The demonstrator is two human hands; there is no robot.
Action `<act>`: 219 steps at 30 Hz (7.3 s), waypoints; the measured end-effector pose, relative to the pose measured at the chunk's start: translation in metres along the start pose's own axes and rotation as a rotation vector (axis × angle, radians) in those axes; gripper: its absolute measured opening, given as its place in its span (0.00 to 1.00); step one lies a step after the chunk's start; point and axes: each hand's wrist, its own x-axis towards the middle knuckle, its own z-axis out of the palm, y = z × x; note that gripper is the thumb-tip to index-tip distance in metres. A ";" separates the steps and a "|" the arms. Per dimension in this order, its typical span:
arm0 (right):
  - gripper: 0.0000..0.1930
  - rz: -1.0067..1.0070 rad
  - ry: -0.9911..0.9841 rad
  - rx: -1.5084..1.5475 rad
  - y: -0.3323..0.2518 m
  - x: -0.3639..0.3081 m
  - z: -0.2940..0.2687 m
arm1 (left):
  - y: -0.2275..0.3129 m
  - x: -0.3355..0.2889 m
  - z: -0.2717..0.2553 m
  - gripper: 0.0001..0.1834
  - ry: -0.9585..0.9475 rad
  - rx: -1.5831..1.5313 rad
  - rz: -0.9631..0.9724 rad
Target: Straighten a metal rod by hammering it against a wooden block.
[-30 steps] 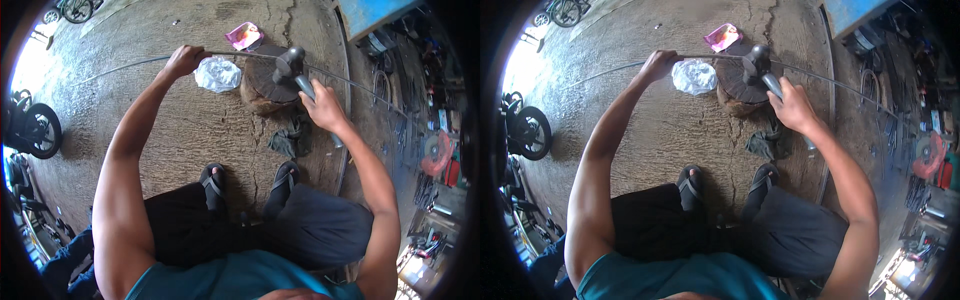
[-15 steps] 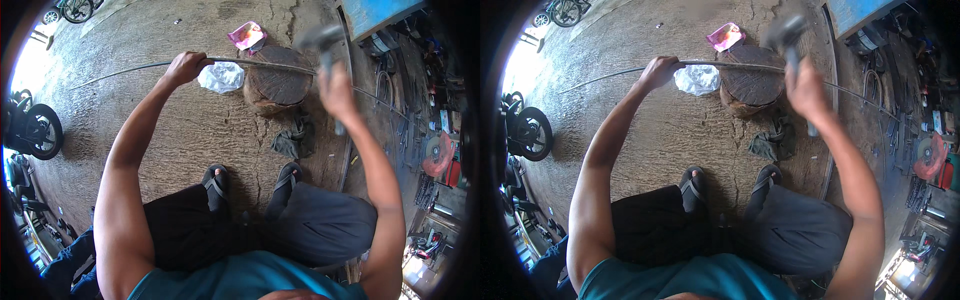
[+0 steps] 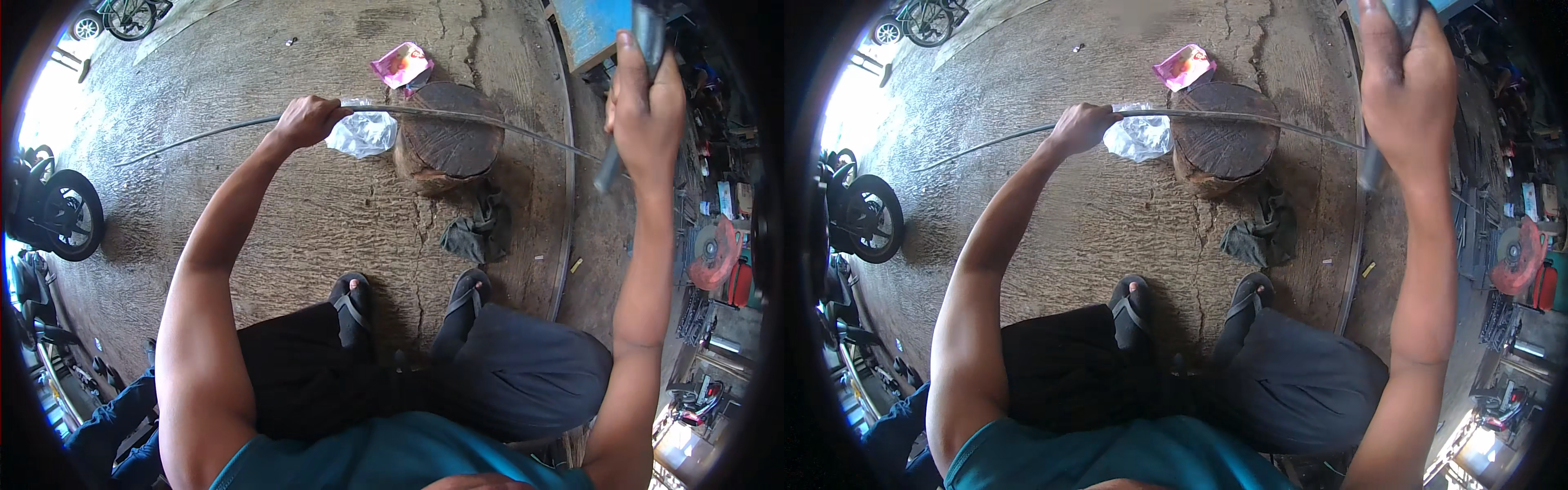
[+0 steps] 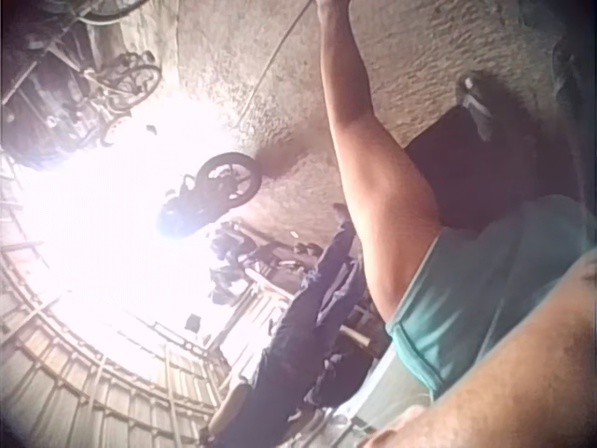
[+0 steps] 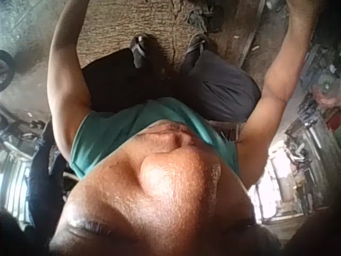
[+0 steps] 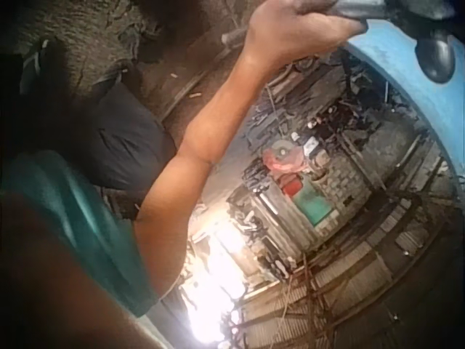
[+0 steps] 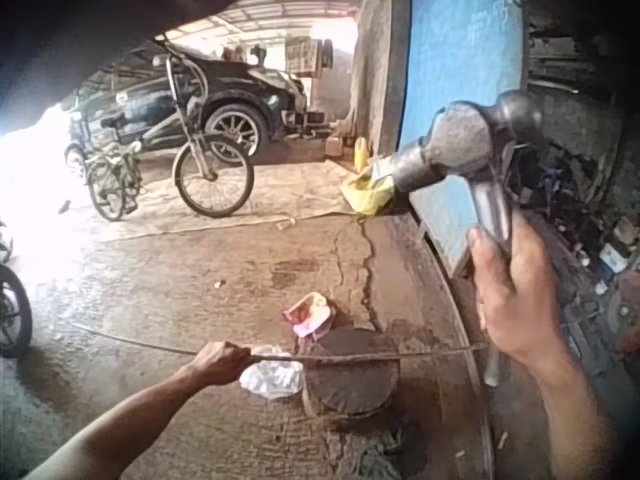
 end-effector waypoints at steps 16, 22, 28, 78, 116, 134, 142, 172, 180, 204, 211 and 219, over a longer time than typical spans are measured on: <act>0.12 0.187 -0.338 -0.109 0.023 -0.048 0.021 | 0.019 0.007 -0.002 0.21 -0.051 0.003 0.054; 0.16 0.033 0.025 0.125 0.012 -0.009 0.006 | 0.015 0.009 -0.002 0.23 -0.058 -0.001 0.016; 0.14 0.330 -0.556 -0.364 0.084 -0.095 0.075 | 0.019 0.008 -0.004 0.21 -0.156 -0.123 0.010; 0.14 0.754 -0.554 0.213 0.091 -0.151 0.044 | -0.092 0.010 -0.006 0.31 1.100 -1.692 -1.583; 0.13 0.019 -0.148 -0.009 0.031 -0.072 0.064 | -0.122 0.016 -0.005 0.35 1.206 -2.250 -0.767; 0.14 0.070 -0.144 -0.020 0.016 -0.060 0.048 | -0.115 0.002 0.006 0.30 1.256 -2.253 -0.994; 0.14 0.342 -0.788 -0.208 0.057 -0.152 0.086 | -0.110 -0.010 0.032 0.16 1.098 -2.026 -1.251; 0.16 0.276 -0.668 -0.051 0.075 -0.148 0.069 | -0.275 -0.104 0.061 0.16 0.959 -1.641 -1.121; 0.14 0.312 -0.646 -0.039 0.076 -0.149 0.071 | -0.150 -0.098 0.048 0.12 0.792 -1.407 -1.173; 0.12 0.203 -0.530 0.020 0.102 -0.160 0.082 | -0.161 -0.080 0.001 0.11 1.026 -1.505 -1.410; 0.13 0.198 -0.527 0.036 0.106 -0.161 0.083 | -0.152 -0.083 0.001 0.11 0.985 -1.513 -1.382; 0.13 0.182 -0.543 0.008 0.103 -0.159 0.080 | -0.153 -0.091 0.001 0.11 0.883 -1.497 -1.338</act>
